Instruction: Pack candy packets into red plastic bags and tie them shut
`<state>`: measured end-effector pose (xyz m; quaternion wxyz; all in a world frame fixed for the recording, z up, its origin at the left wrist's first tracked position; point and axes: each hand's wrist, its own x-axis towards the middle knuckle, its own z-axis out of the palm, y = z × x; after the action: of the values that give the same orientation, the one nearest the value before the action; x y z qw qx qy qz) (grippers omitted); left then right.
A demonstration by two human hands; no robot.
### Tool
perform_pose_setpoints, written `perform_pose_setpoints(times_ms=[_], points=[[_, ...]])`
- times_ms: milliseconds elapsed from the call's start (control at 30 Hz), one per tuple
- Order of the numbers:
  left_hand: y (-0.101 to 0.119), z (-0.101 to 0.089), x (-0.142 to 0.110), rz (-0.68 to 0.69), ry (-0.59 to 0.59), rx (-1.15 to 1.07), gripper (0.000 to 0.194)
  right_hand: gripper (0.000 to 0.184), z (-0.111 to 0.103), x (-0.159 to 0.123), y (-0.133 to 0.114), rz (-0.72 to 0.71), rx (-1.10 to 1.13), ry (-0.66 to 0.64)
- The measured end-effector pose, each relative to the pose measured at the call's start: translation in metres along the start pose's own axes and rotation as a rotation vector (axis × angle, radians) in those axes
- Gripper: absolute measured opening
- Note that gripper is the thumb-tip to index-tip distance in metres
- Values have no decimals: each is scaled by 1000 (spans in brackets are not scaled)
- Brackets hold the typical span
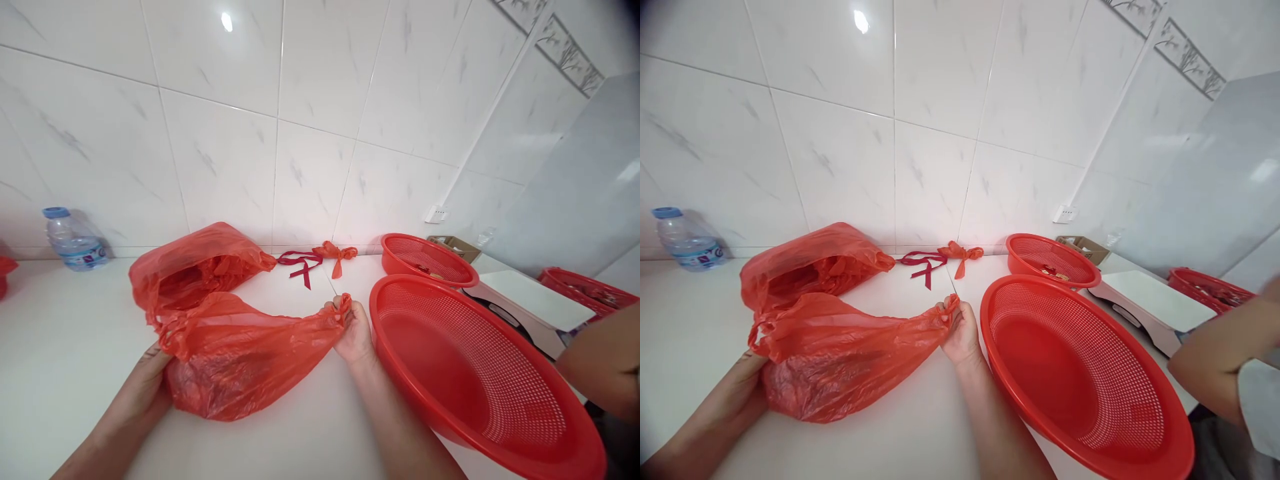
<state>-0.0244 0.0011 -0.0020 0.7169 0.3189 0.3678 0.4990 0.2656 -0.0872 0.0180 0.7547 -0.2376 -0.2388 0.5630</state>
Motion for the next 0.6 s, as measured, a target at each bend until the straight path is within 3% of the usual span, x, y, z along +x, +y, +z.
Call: perform_pose_setpoints(times_ms=[100, 367, 600], points=[[1, 2, -1, 9, 6, 1, 60, 21, 0, 0, -1, -20, 8, 56], [2, 4, -4, -4, 6, 3, 61, 31, -1, -2, -3, 7, 114, -46], [0, -2, 2, 1, 26, -26, 61, 15, -9, 5, -1, -23, 133, 105]])
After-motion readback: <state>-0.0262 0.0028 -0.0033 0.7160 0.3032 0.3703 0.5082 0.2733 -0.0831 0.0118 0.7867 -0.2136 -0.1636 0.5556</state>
